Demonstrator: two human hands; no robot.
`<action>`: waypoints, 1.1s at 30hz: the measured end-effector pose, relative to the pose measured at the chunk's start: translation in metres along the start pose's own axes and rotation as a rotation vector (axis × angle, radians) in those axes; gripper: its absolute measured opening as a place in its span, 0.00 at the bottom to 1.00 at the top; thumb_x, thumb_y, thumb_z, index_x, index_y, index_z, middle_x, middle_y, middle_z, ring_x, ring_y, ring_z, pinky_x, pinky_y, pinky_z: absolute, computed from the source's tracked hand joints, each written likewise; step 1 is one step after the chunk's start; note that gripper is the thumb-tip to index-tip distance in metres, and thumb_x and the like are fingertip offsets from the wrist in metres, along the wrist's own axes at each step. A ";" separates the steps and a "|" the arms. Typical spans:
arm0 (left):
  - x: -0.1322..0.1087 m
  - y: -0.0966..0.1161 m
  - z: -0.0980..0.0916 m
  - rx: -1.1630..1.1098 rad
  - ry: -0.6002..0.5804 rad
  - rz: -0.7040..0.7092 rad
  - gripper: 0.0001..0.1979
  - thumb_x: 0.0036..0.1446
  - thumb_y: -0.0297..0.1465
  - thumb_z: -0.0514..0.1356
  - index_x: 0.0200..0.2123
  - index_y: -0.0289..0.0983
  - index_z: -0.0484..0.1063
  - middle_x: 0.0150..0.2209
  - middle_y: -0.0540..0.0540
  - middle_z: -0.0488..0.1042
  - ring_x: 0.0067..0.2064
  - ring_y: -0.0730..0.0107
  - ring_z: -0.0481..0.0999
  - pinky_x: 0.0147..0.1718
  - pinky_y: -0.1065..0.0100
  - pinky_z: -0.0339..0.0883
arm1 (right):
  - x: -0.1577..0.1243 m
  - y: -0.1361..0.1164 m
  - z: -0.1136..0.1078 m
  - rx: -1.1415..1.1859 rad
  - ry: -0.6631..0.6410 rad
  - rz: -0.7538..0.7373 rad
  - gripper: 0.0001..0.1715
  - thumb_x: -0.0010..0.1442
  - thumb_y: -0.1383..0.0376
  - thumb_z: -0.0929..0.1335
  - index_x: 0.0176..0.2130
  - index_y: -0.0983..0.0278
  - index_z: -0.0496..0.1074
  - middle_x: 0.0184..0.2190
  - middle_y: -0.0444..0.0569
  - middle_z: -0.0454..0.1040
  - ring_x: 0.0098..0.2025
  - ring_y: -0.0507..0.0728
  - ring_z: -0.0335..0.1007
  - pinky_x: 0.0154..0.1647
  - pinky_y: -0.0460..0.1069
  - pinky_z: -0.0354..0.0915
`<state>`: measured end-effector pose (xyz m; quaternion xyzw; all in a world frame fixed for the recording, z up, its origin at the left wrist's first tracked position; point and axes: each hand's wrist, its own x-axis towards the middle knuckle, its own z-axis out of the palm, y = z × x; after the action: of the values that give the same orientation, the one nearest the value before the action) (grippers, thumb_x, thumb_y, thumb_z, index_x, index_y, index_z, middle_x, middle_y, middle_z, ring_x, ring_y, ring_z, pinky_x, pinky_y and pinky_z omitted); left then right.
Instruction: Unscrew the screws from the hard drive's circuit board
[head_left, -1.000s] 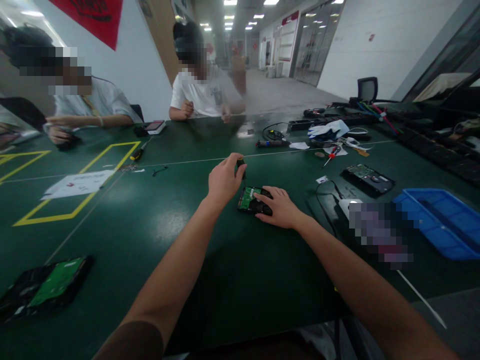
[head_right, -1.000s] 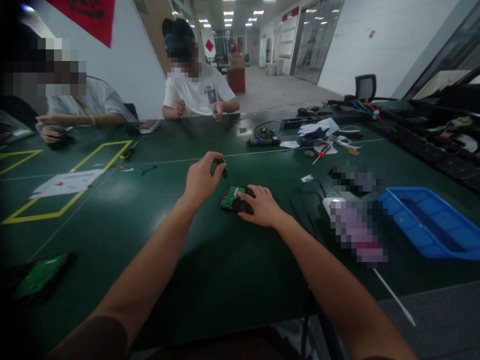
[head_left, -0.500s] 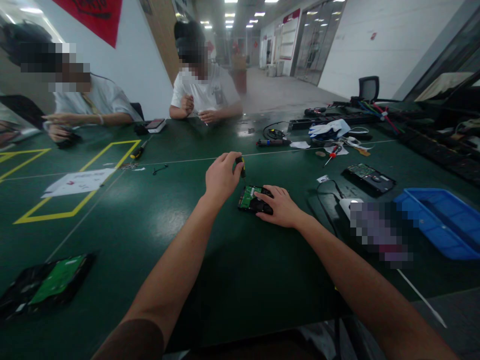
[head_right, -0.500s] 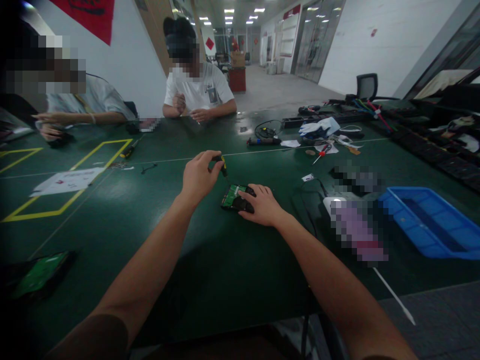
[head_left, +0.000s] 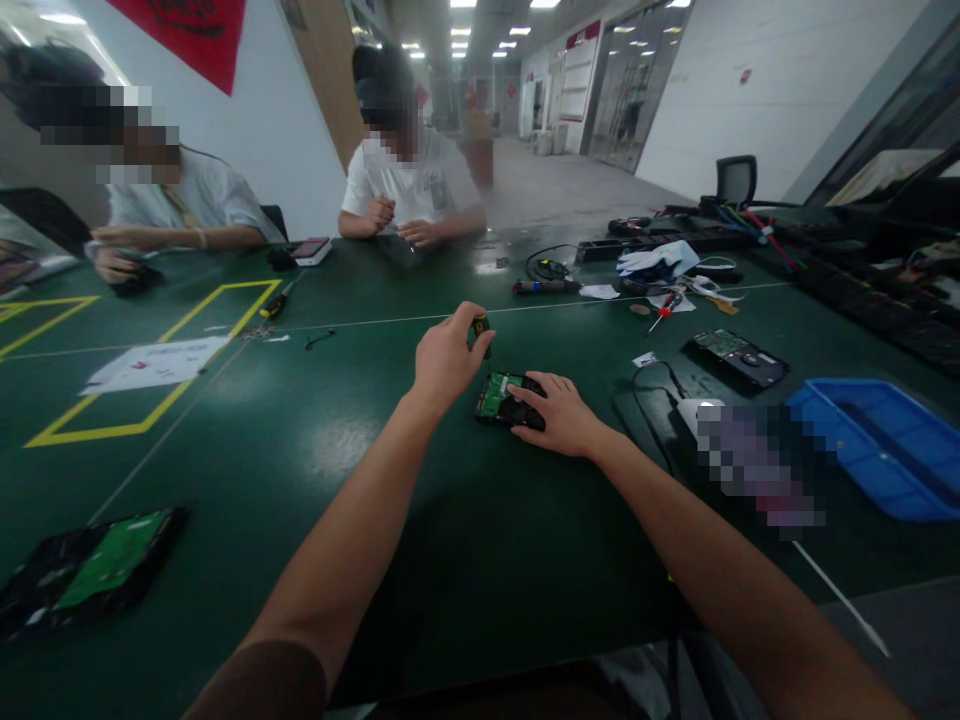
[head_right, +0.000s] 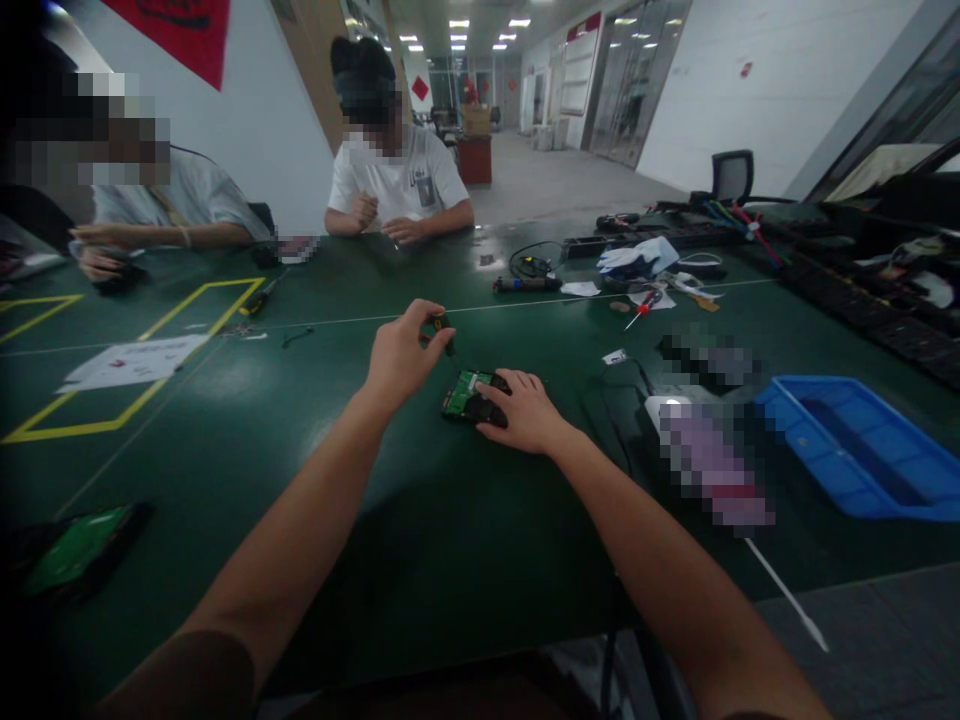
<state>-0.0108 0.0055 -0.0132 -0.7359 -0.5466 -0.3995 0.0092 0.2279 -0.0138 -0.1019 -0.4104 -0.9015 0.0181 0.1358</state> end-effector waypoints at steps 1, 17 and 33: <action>0.000 0.001 0.000 -0.003 0.000 0.015 0.13 0.65 0.33 0.64 0.51 0.43 0.71 0.45 0.43 0.81 0.40 0.61 0.80 0.43 0.60 0.74 | 0.000 0.000 0.000 -0.003 0.002 0.000 0.42 0.63 0.41 0.68 0.69 0.55 0.64 0.69 0.61 0.58 0.69 0.74 0.54 0.68 0.69 0.50; 0.000 -0.007 0.006 -0.043 0.012 -0.015 0.17 0.62 0.35 0.67 0.52 0.43 0.68 0.44 0.42 0.81 0.42 0.58 0.82 0.41 0.60 0.75 | 0.000 0.000 0.000 0.009 -0.011 0.002 0.43 0.64 0.41 0.67 0.70 0.54 0.62 0.69 0.60 0.57 0.69 0.74 0.53 0.68 0.70 0.50; 0.002 -0.009 0.003 -0.065 0.014 0.030 0.17 0.64 0.28 0.62 0.55 0.44 0.73 0.50 0.42 0.78 0.49 0.59 0.79 0.48 0.59 0.74 | 0.000 0.001 0.002 0.001 0.006 0.003 0.42 0.64 0.40 0.67 0.70 0.53 0.63 0.69 0.59 0.58 0.69 0.74 0.54 0.68 0.70 0.50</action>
<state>-0.0162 0.0117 -0.0176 -0.7410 -0.5222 -0.4220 -0.0047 0.2283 -0.0132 -0.1044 -0.4119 -0.9005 0.0173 0.1386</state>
